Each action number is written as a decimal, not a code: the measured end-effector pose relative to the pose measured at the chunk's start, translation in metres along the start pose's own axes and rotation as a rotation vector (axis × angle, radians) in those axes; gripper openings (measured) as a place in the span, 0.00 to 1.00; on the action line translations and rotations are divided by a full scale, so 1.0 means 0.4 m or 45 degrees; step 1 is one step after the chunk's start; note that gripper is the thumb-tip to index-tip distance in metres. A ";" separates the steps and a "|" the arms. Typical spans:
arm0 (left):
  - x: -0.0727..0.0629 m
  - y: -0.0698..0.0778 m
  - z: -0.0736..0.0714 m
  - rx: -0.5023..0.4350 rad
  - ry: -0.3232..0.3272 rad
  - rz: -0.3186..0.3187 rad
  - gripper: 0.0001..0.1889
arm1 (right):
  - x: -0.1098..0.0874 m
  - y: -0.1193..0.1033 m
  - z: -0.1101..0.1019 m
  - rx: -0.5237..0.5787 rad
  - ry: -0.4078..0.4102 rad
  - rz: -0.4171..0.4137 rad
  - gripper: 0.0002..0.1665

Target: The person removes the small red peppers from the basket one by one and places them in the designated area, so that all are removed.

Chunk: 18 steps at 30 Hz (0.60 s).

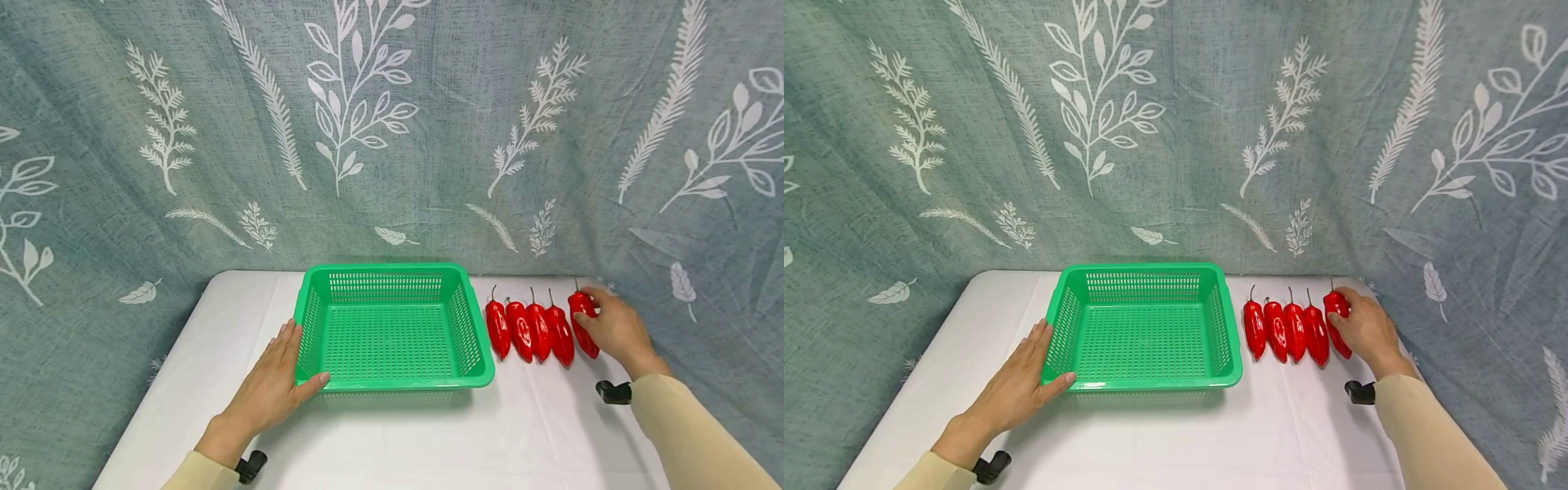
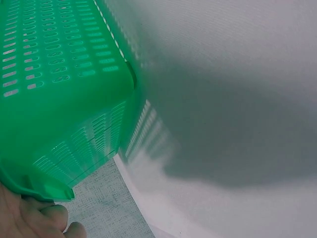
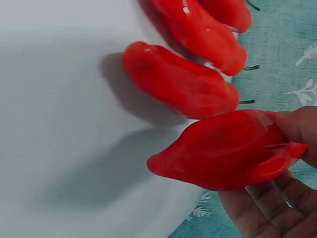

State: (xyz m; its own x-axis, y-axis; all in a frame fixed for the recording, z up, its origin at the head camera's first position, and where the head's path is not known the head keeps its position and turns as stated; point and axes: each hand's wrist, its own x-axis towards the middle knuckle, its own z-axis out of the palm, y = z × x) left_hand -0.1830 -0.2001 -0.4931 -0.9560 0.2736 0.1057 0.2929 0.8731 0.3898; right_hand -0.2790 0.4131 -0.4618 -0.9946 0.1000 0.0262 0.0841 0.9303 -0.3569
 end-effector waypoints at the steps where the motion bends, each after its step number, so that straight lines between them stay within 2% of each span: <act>1: 0.000 0.000 0.000 0.000 -0.001 0.000 0.57 | 0.001 0.003 0.003 -0.002 -0.011 0.015 0.40; 18: 0.000 -0.001 0.004 0.010 0.007 0.000 0.57 | 0.018 0.050 0.050 -0.004 -0.084 0.126 0.42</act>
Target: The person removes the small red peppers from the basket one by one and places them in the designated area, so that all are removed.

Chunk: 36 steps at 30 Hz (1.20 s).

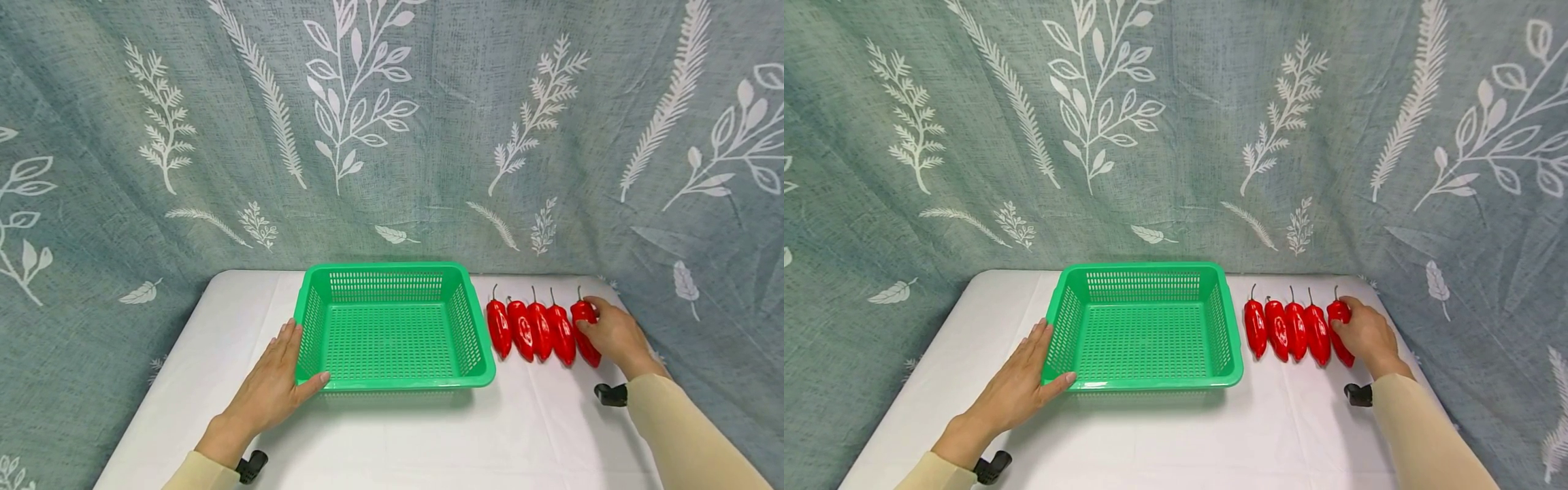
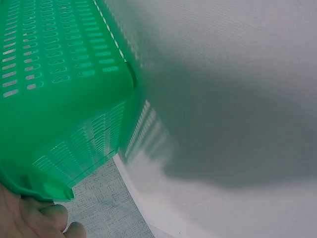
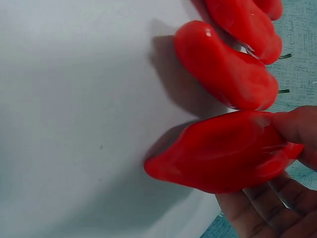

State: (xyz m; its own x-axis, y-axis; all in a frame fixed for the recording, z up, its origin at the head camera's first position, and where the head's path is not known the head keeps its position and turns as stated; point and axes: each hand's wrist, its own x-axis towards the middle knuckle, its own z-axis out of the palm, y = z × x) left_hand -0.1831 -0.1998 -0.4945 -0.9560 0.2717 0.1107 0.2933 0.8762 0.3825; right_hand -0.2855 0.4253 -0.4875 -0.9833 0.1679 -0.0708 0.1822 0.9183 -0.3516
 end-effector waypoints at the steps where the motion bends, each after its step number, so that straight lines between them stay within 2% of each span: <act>1: 0.000 0.000 0.000 0.001 -0.001 0.000 0.57 | 0.002 0.001 0.002 -0.001 -0.006 0.001 0.42; 8: -0.002 -0.001 -0.003 -0.005 -0.006 -0.003 0.58 | 0.014 0.001 0.015 -0.007 -0.023 0.022 0.41; 19: -0.004 0.002 -0.004 -0.010 -0.010 -0.002 0.58 | 0.009 0.004 0.030 0.007 -0.062 0.132 0.39; 29: -0.006 0.002 -0.004 -0.009 -0.012 -0.001 0.58 | 0.001 0.019 0.043 0.019 -0.050 0.113 0.38; 36: -0.007 -0.002 -0.008 0.026 -0.008 0.005 0.57 | -0.010 0.010 0.054 0.023 0.037 0.083 0.37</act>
State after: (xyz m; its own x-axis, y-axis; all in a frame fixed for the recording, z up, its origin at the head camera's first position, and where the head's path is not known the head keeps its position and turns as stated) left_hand -0.1807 -0.2025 -0.4920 -0.9548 0.2777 0.1061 0.2972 0.8830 0.3633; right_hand -0.2808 0.4204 -0.5089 -0.9690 0.2378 -0.0667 0.2455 0.8984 -0.3641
